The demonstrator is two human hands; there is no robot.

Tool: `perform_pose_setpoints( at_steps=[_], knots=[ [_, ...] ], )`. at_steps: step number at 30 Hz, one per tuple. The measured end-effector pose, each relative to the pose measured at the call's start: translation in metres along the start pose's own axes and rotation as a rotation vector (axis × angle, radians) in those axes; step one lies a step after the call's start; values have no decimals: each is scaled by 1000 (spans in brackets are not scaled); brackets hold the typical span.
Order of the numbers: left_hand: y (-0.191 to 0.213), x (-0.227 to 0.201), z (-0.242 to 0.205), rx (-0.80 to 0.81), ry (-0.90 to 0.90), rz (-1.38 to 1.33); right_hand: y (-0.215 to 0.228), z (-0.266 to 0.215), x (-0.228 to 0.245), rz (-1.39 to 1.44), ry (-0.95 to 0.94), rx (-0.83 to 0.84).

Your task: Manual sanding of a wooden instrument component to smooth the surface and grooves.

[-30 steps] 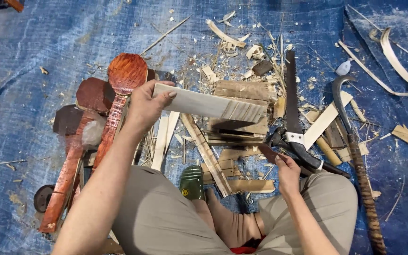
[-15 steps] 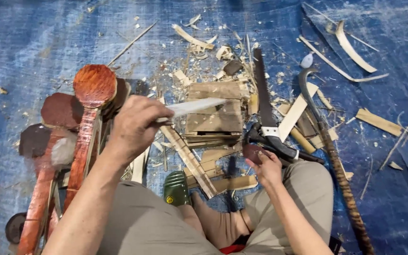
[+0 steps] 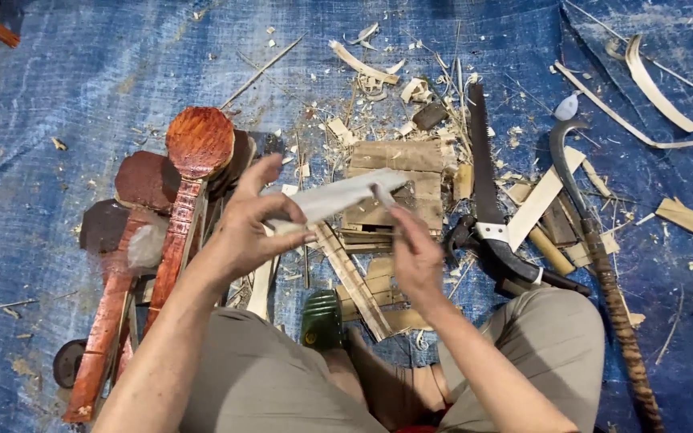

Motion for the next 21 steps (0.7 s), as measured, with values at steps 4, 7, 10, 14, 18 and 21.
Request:
perform_pose_setpoints(
  at_steps=[4,7,10,14,18,21],
  knots=[
    [-6,-11,1,149,-164,91,-38,-3,28,-116,518,263],
    [-10,6,-2,195,-181,88,-56,7,19,-155,577,379],
    [-12,23,-2,139,-164,121,-55,33,-11,-214,539,366],
    [1,32,1,-19,44,244,-47,69,-47,-195,319,337],
    [7,58,-4,-111,301,123,-53,71,-64,-113,134,218],
    [6,68,-7,-330,459,-243,-49,68,-72,9,-128,29]
  ],
)
Point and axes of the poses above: each hand's wrist, its own z-axis towards the middle knuckle, its own y-axis out of the back of the hand, x = y × z, the point moved 1 cm from there along z, towards the middle knuckle, and after that the axes turned 9 degrees about -y, right-handed, at the moved point
